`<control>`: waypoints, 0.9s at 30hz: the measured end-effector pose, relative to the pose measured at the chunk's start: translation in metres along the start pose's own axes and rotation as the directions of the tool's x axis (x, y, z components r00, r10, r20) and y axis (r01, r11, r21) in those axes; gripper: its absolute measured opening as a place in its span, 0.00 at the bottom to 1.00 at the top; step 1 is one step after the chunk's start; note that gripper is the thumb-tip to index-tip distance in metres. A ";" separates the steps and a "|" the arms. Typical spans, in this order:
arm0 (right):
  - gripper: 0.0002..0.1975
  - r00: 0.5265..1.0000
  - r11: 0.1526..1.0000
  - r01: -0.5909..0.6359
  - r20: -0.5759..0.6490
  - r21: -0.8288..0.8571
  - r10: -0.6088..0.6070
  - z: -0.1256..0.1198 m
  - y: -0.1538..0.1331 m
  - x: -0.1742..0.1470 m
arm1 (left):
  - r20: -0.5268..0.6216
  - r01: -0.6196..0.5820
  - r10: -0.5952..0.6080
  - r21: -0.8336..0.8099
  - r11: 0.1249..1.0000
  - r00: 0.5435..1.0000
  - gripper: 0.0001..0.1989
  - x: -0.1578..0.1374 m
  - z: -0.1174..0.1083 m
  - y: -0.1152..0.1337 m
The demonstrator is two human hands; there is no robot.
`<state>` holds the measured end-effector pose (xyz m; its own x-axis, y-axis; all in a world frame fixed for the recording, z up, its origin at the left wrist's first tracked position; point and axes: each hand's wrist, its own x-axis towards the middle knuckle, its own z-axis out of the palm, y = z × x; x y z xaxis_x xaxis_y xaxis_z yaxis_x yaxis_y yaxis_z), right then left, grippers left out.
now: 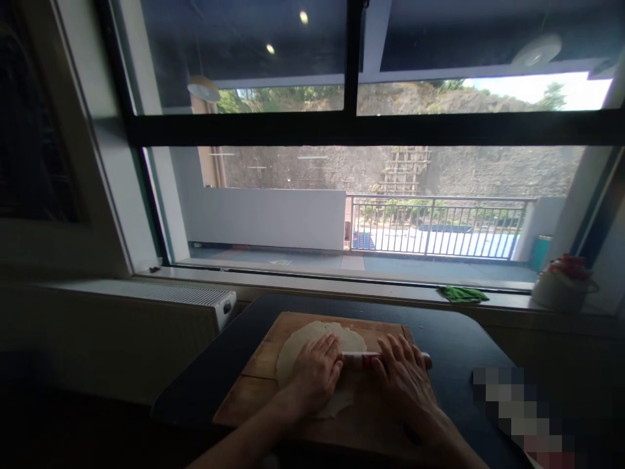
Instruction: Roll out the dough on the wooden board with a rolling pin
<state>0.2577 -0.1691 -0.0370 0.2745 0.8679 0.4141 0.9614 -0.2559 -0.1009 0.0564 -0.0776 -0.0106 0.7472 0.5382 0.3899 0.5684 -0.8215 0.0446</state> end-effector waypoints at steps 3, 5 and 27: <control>0.28 0.999 1.000 -0.013 0.034 0.011 0.012 -0.001 -0.002 0.006 | -0.001 0.009 -0.009 0.021 1.000 1.000 0.24 0.003 0.000 -0.001; 0.28 0.995 0.999 -0.045 0.092 0.030 0.042 -0.003 -0.004 0.023 | 0.015 0.052 -0.052 0.024 0.998 0.999 0.24 0.016 0.002 -0.006; 0.19 0.992 0.977 0.126 -0.049 0.172 -0.119 -0.009 0.005 0.009 | -0.086 0.227 -0.248 -0.197 0.954 0.965 0.18 -0.003 -0.015 -0.050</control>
<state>0.2647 -0.1665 -0.0252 0.1572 0.8702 0.4670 0.9770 -0.0680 -0.2021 0.0201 -0.0409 -0.0001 0.5504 0.7067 0.4447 0.6443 -0.6982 0.3122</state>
